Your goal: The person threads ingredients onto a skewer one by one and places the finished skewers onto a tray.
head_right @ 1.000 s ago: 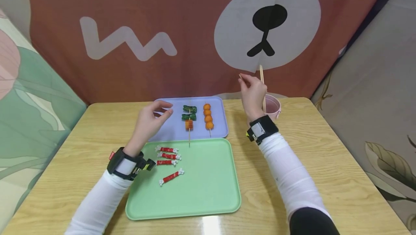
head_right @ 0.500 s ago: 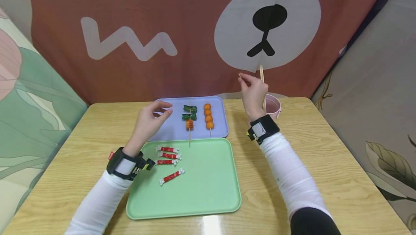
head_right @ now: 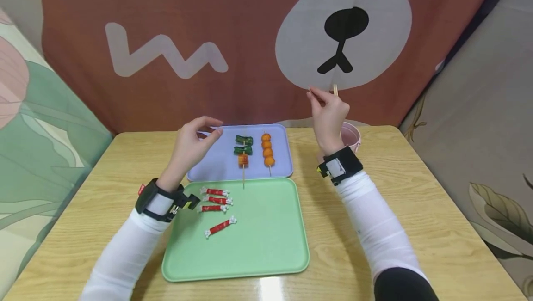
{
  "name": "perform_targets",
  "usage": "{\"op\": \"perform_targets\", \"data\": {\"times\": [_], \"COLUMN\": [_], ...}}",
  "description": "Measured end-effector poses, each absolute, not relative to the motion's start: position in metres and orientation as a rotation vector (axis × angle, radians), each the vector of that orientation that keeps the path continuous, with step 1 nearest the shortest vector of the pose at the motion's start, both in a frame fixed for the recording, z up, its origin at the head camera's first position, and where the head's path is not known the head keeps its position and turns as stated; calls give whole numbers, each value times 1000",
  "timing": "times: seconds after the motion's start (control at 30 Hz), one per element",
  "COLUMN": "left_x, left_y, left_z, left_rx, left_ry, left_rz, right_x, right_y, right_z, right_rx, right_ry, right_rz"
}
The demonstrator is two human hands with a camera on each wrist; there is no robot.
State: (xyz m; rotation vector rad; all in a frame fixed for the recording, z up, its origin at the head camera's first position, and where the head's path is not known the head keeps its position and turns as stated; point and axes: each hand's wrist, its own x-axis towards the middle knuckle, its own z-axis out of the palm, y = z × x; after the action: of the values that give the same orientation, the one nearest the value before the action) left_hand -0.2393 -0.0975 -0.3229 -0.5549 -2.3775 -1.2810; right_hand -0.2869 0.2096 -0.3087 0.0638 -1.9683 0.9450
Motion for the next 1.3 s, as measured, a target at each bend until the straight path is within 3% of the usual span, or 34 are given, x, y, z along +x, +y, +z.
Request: {"op": "perform_targets", "data": {"times": [0.67, 1.3], "left_x": [-245, -242], "left_y": [-78, -53], "left_z": [-266, -277], "left_rx": [-657, -751], "left_ry": [-2308, -2339], "left_rz": [-1223, -1238], "right_x": [-238, -205], "right_y": [183, 150], "right_z": [-247, -252], "right_rx": [397, 373], "right_ry": [-1579, -1449], "right_rz": [1092, 1432]}}
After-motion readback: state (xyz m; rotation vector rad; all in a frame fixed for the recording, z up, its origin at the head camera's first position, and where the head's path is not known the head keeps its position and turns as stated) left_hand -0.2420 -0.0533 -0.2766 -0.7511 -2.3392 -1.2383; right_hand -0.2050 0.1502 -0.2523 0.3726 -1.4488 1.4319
